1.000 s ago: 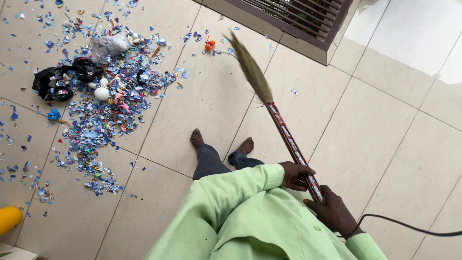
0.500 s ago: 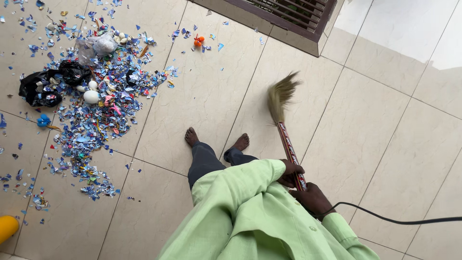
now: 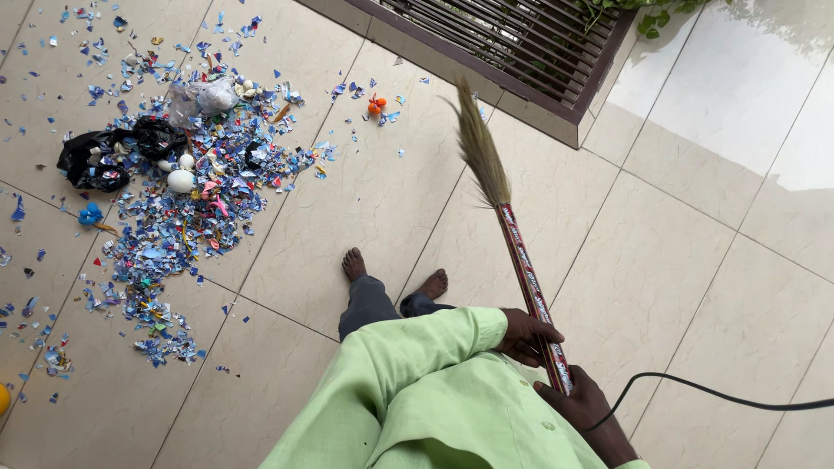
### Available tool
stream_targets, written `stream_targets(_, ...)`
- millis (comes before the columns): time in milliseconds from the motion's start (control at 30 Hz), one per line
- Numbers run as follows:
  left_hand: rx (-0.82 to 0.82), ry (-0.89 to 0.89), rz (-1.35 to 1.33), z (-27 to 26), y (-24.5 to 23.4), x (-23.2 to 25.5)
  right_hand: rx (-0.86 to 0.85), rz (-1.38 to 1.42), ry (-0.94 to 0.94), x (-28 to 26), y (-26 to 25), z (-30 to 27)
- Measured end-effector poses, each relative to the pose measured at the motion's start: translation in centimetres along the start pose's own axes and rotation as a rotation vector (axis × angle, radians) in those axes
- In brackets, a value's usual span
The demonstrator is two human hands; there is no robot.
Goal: The person sweeps debris into a pile on a tiled floor using a broom and then begins picking up items by hand and placing them into a black trash bag.
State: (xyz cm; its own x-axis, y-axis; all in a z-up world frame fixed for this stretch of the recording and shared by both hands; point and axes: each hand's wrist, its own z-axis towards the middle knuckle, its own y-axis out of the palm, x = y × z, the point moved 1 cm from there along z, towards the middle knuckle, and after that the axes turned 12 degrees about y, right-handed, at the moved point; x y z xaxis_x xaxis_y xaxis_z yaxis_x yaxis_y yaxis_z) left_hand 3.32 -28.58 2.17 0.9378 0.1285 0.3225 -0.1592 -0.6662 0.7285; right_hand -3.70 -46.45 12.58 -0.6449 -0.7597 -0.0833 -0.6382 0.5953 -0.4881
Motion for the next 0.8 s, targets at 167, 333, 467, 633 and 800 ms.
stream_targets(167, 0.187, 0.064, 0.068, 3.6, 0.7, 1.4, -0.014, 0.229, 0.154, -3.7, -0.9, -0.8)
stream_targets(333, 0.450, 0.209, 0.067, 8.1, -4.7, 2.8, -0.033, 0.247, 0.077, -11.3, -0.4, 5.2)
stream_targets(467, 0.573, 0.271, 0.015, 8.6, -11.4, 5.5, -0.099, 0.070, 0.041, -19.3, 0.8, 9.9)
stream_targets(633, 0.617, 0.351, -0.276, 3.6, -18.4, 7.3, -0.138, -0.178, 0.029, -28.6, 1.7, 7.8)
stream_targets(800, 0.495, 0.287, -0.467, -3.6, -17.9, 8.9, -0.170, -0.147, -0.082, -29.1, 1.5, 2.6)
